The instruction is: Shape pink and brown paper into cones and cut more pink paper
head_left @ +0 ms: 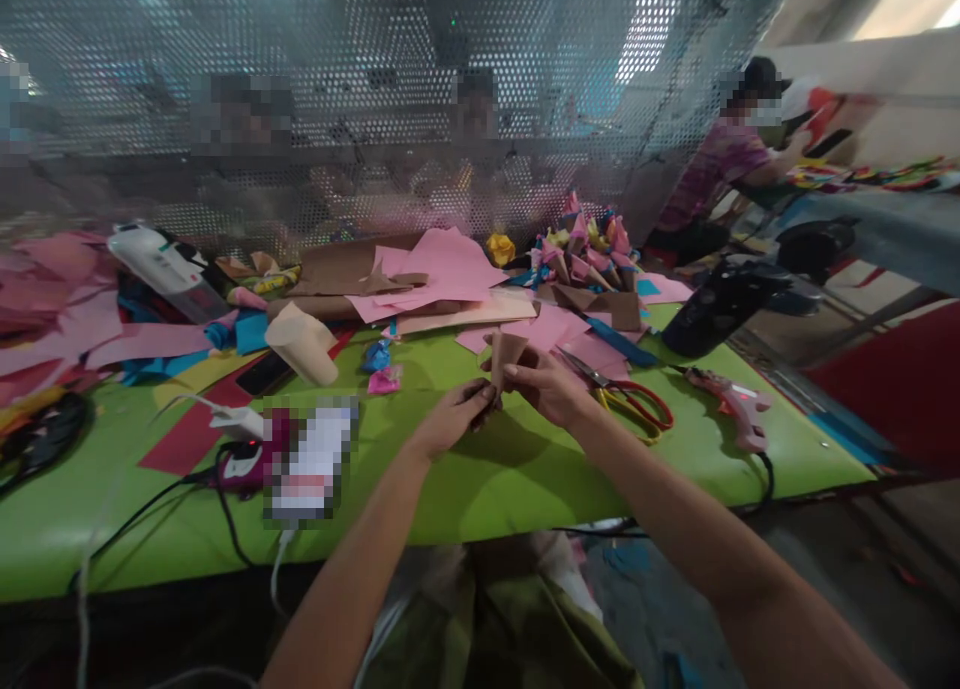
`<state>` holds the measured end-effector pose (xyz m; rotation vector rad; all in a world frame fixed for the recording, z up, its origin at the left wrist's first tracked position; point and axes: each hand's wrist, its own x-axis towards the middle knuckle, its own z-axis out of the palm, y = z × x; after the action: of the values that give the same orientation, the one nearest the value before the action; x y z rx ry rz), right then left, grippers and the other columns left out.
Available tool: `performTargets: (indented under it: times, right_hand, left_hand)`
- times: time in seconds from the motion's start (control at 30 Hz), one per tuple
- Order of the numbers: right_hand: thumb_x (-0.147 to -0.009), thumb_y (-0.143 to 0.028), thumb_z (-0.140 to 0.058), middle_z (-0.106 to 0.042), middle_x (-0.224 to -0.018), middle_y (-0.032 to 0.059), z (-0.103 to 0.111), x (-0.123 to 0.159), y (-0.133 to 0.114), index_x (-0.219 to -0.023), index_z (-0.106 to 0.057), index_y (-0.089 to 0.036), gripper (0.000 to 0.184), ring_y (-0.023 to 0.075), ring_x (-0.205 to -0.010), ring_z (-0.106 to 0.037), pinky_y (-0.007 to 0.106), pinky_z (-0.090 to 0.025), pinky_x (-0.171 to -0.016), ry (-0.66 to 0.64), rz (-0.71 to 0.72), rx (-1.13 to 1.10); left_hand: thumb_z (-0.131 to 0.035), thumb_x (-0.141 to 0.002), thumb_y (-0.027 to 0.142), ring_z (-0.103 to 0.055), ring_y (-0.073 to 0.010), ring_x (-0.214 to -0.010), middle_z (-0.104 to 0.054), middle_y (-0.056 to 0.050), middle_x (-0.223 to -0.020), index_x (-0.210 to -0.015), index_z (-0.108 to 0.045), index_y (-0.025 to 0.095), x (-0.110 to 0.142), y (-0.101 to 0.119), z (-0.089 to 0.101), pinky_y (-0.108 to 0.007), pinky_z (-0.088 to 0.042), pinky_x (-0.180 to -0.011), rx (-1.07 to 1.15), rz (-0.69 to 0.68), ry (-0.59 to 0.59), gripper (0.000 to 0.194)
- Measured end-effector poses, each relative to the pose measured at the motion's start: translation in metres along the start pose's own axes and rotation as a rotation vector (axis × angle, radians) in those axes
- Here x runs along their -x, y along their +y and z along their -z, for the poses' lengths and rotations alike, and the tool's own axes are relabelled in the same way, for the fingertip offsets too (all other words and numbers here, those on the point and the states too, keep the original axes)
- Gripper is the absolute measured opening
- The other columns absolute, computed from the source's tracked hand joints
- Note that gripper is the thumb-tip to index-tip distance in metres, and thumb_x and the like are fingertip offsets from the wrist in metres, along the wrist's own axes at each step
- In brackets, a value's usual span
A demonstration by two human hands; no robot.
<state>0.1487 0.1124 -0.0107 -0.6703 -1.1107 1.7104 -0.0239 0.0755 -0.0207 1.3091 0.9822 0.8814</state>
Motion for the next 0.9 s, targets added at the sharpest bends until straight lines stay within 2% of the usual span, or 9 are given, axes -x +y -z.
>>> performTargets:
  times: [0.1, 0.2, 0.27, 0.4, 0.67, 0.77, 0.9]
  right_hand:
    - [-0.059, -0.036, -0.092, -0.073, -0.092, 0.003, 0.0, -0.002, 0.003, -0.107, -0.071, -0.023, 0.054, 0.0195, -0.085, -0.067, 0.031, -0.053, -0.074, 0.045, 0.077, 0.047]
    - [-0.058, -0.038, -0.093, -0.072, -0.085, 0.002, -0.001, -0.004, 0.005, -0.095, -0.07, -0.021, 0.046, 0.0188, -0.08, -0.065, 0.032, -0.053, -0.074, 0.088, 0.139, 0.106]
    - [-0.058, -0.038, -0.093, -0.069, -0.081, 0.0008, -0.002, -0.004, 0.007, -0.093, -0.069, -0.021, 0.046, 0.0177, -0.075, -0.062, 0.032, -0.052, -0.07, 0.105, 0.163, 0.135]
    - [-0.059, -0.042, -0.092, -0.067, -0.08, -0.0003, -0.005, -0.004, 0.008, -0.103, -0.068, -0.023, 0.053, 0.018, -0.074, -0.06, 0.032, -0.05, -0.069, 0.091, 0.191, 0.176]
    - [-0.058, -0.041, -0.091, -0.068, -0.085, 0.0006, -0.01, -0.004, 0.011, -0.109, -0.065, -0.024, 0.06, 0.0183, -0.077, -0.06, 0.032, -0.05, -0.067, 0.16, 0.194, 0.18]
    - [-0.06, -0.04, -0.089, -0.067, -0.083, -0.0006, -0.011, -0.004, 0.01, -0.111, -0.065, -0.025, 0.059, 0.018, -0.075, -0.06, 0.032, -0.051, -0.066, 0.154, 0.197, 0.198]
    - [-0.058, -0.039, -0.091, -0.068, -0.085, 0.0002, -0.012, -0.003, 0.008, -0.109, -0.067, -0.025, 0.058, 0.0185, -0.077, -0.062, 0.033, -0.054, -0.069, 0.175, 0.195, 0.199]
  left_hand:
    - [-0.064, -0.08, 0.066, -0.054, -0.0148, -0.073, -0.061, 0.0, -0.079, -0.092, -0.064, 0.018, 0.001, 0.001, 0.001, -0.027, -0.043, -0.067, -0.151, -0.083, 0.061, 0.05]
    - [-0.063, -0.084, 0.055, -0.061, -0.0197, -0.086, -0.068, -0.003, -0.088, -0.096, -0.065, 0.018, 0.001, 0.003, 0.0, -0.031, -0.046, -0.08, -0.292, -0.151, 0.106, 0.038]
    - [-0.058, -0.088, 0.05, -0.062, -0.02, -0.082, -0.068, -0.003, -0.084, -0.093, -0.064, 0.019, 0.001, 0.004, 0.0, -0.032, -0.047, -0.078, -0.359, -0.147, 0.126, 0.032]
    - [-0.053, -0.091, 0.043, -0.063, -0.0196, -0.078, -0.069, -0.003, -0.08, -0.091, -0.065, 0.019, 0.0, 0.003, 0.001, -0.032, -0.047, -0.075, -0.419, -0.138, 0.152, 0.027]
    - [-0.052, -0.092, 0.042, -0.064, -0.0211, -0.079, -0.072, -0.004, -0.081, -0.088, -0.066, 0.019, 0.0, 0.003, 0.001, -0.032, -0.047, -0.075, -0.422, -0.152, 0.198, 0.027]
    - [-0.052, -0.093, 0.042, -0.063, -0.0208, -0.078, -0.072, -0.004, -0.081, -0.086, -0.066, 0.02, 0.0, 0.002, 0.001, -0.032, -0.047, -0.075, -0.429, -0.158, 0.206, 0.027]
    - [-0.052, -0.093, 0.039, -0.063, -0.02, -0.076, -0.07, -0.003, -0.077, -0.084, -0.065, 0.02, -0.001, 0.001, 0.001, -0.031, -0.045, -0.073, -0.435, -0.163, 0.217, 0.024]
